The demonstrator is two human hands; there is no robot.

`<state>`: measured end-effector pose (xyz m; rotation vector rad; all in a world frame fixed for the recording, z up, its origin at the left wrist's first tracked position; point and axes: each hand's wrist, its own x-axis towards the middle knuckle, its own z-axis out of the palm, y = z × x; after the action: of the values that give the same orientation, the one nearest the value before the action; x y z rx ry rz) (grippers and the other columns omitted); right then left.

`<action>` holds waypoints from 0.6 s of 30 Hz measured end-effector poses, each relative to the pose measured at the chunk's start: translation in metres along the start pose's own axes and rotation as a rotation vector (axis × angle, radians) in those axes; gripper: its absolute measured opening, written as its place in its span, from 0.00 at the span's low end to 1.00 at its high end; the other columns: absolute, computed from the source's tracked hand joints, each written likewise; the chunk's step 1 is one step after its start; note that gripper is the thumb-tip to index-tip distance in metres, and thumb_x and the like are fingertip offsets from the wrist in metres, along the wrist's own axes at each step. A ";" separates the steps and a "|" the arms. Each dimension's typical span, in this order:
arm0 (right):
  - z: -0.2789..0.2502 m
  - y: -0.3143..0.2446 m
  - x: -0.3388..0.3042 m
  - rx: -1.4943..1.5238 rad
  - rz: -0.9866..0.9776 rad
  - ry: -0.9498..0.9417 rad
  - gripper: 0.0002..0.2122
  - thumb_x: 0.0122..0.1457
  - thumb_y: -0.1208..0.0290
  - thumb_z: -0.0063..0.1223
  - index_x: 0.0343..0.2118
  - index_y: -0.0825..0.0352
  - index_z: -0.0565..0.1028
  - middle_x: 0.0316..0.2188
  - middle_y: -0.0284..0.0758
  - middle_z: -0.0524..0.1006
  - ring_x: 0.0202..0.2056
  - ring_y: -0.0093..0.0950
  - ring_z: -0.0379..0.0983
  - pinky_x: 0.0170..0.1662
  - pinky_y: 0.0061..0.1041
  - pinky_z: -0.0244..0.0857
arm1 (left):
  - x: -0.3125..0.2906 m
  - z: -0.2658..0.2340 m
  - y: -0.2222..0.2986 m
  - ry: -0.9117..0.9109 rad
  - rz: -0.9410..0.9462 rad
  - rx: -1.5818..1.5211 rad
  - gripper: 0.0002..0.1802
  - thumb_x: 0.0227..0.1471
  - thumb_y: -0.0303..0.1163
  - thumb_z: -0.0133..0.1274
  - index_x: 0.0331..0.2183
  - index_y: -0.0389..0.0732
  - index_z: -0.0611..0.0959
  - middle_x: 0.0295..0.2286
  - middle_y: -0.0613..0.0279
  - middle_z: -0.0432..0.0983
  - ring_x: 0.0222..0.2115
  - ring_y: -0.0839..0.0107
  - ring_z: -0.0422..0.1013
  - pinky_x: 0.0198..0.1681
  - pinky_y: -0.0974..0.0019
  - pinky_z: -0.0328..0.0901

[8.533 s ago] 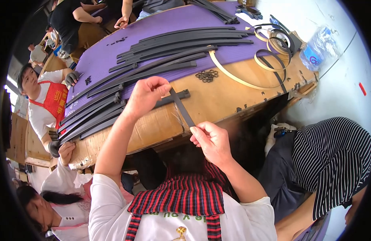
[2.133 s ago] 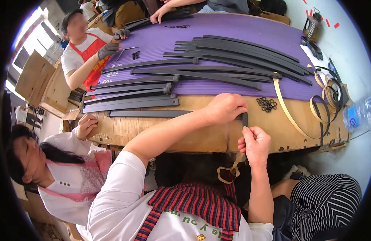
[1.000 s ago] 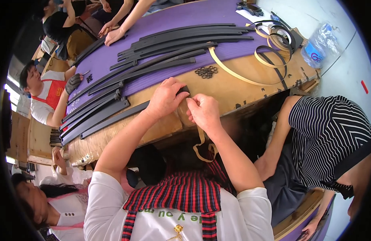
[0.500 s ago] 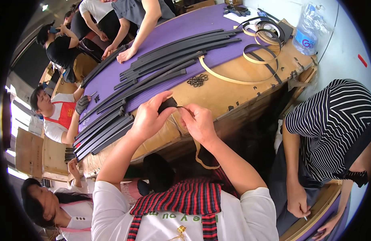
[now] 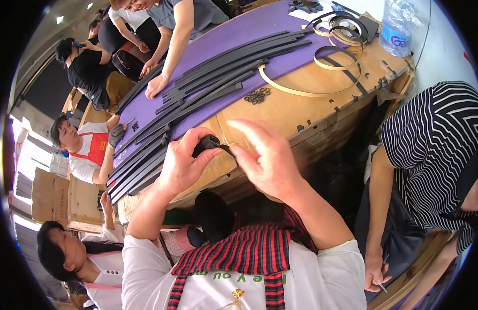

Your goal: Assembling black plastic or metal rails by manually attaching plastic end pieces and connectors at a workbench.

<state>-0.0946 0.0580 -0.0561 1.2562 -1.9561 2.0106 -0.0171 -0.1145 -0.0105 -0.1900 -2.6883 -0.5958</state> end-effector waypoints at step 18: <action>0.042 0.002 -0.020 0.061 -0.027 0.042 0.06 0.53 0.76 0.49 0.34 0.70 0.71 0.19 0.45 0.70 0.19 0.37 0.68 0.23 0.28 0.61 | -0.012 0.001 0.007 0.110 0.163 0.112 0.23 0.41 0.42 0.59 0.38 0.41 0.74 0.17 0.58 0.73 0.18 0.58 0.72 0.19 0.63 0.66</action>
<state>-0.0619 0.0314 -0.0751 1.2356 -1.8635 2.0805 -0.0051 -0.1079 -0.0131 -0.3319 -2.5608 -0.3934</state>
